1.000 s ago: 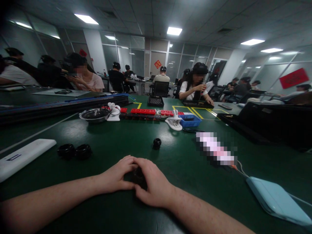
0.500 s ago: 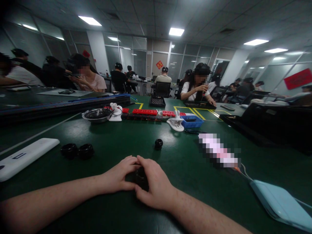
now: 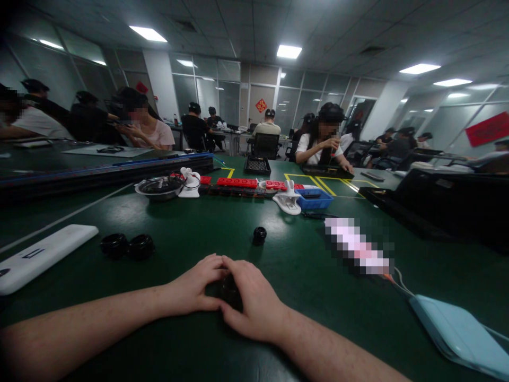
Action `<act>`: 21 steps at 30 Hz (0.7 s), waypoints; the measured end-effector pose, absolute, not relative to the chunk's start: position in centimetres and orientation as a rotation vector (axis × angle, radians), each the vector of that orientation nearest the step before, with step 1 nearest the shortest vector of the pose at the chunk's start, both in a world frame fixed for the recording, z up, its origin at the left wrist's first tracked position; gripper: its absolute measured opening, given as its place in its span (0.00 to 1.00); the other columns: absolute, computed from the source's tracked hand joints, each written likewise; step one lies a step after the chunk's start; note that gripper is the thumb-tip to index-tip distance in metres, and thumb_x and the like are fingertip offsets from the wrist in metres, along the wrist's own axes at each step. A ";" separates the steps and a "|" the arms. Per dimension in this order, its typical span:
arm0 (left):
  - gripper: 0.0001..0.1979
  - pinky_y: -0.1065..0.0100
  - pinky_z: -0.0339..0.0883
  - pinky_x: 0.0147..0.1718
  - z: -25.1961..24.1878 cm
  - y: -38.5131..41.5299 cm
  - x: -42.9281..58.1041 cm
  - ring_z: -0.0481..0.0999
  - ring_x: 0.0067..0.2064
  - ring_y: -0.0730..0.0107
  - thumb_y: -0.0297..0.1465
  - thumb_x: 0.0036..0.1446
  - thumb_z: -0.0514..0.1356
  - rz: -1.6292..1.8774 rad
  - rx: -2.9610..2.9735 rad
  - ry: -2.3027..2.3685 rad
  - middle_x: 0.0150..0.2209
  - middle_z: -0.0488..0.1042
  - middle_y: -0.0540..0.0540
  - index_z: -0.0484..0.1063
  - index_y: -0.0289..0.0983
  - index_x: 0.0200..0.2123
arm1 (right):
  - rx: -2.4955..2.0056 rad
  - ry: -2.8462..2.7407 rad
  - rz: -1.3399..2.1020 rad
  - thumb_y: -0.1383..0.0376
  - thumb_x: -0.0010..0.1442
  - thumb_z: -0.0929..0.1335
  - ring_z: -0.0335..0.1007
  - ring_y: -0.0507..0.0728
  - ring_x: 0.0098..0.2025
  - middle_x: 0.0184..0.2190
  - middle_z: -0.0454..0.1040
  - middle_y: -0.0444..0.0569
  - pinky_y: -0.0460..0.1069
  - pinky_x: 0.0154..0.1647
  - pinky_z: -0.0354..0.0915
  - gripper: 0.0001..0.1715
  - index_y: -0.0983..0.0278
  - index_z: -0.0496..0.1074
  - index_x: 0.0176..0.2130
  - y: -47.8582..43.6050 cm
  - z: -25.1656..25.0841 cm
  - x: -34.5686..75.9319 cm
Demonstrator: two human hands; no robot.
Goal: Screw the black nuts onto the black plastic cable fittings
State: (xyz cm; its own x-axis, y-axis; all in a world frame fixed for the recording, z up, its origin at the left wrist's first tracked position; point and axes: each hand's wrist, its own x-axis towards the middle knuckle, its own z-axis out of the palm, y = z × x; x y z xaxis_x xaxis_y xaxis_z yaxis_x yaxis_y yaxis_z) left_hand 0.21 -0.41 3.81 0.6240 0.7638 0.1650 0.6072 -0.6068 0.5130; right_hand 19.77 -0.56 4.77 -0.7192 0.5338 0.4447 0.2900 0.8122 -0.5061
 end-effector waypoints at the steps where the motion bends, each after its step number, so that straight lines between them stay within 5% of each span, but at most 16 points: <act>1: 0.21 0.52 0.46 0.55 3.7 -0.4 0.2 0.62 0.51 0.56 0.41 0.47 0.63 0.513 2.441 1.093 0.48 0.65 0.43 0.68 0.39 0.44 | -0.605 -2.404 0.530 0.68 0.49 0.66 0.57 0.63 0.54 0.54 0.59 0.58 0.59 0.53 0.57 0.41 0.65 0.45 0.59 -0.5 4.8 19.8; 6: 0.24 0.49 0.43 0.55 3.5 -0.4 0.1 0.62 0.52 0.56 0.40 0.47 0.63 0.503 2.430 1.095 0.49 0.65 0.44 0.66 0.40 0.47 | -0.755 -2.364 0.506 0.60 0.49 0.69 0.62 0.63 0.49 0.49 0.64 0.57 0.59 0.48 0.61 0.38 0.65 0.52 0.55 -0.3 4.7 19.8; 10: 0.22 0.52 0.46 0.55 3.7 -0.4 0.2 0.62 0.50 0.57 0.37 0.47 0.63 0.519 2.432 1.084 0.47 0.66 0.45 0.66 0.41 0.46 | -0.720 -2.343 0.549 0.66 0.51 0.66 0.65 0.60 0.46 0.46 0.67 0.55 0.56 0.46 0.63 0.30 0.64 0.56 0.52 -0.4 4.7 19.9; 16: 0.23 0.51 0.45 0.55 3.7 -0.4 0.3 0.62 0.51 0.57 0.38 0.47 0.63 0.496 2.434 1.095 0.48 0.65 0.44 0.66 0.41 0.47 | -0.612 -2.363 0.522 0.69 0.48 0.64 0.59 0.62 0.53 0.52 0.60 0.58 0.58 0.51 0.59 0.39 0.66 0.47 0.58 -0.4 4.7 19.9; 21: 0.23 0.50 0.43 0.56 3.6 -0.5 0.2 0.62 0.51 0.57 0.38 0.46 0.63 0.487 2.422 1.106 0.48 0.65 0.44 0.66 0.41 0.47 | -0.777 -2.343 0.571 0.64 0.49 0.68 0.63 0.62 0.48 0.47 0.64 0.56 0.58 0.48 0.62 0.36 0.64 0.52 0.55 -0.3 4.6 19.8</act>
State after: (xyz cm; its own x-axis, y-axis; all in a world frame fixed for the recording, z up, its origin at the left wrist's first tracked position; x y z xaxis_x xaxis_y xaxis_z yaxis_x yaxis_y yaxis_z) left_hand 0.22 -0.48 3.61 0.6198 0.7730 0.1352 0.6215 -0.5886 0.5170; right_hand 19.76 -0.25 4.57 -0.6493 0.6452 0.4027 0.3876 0.7363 -0.5547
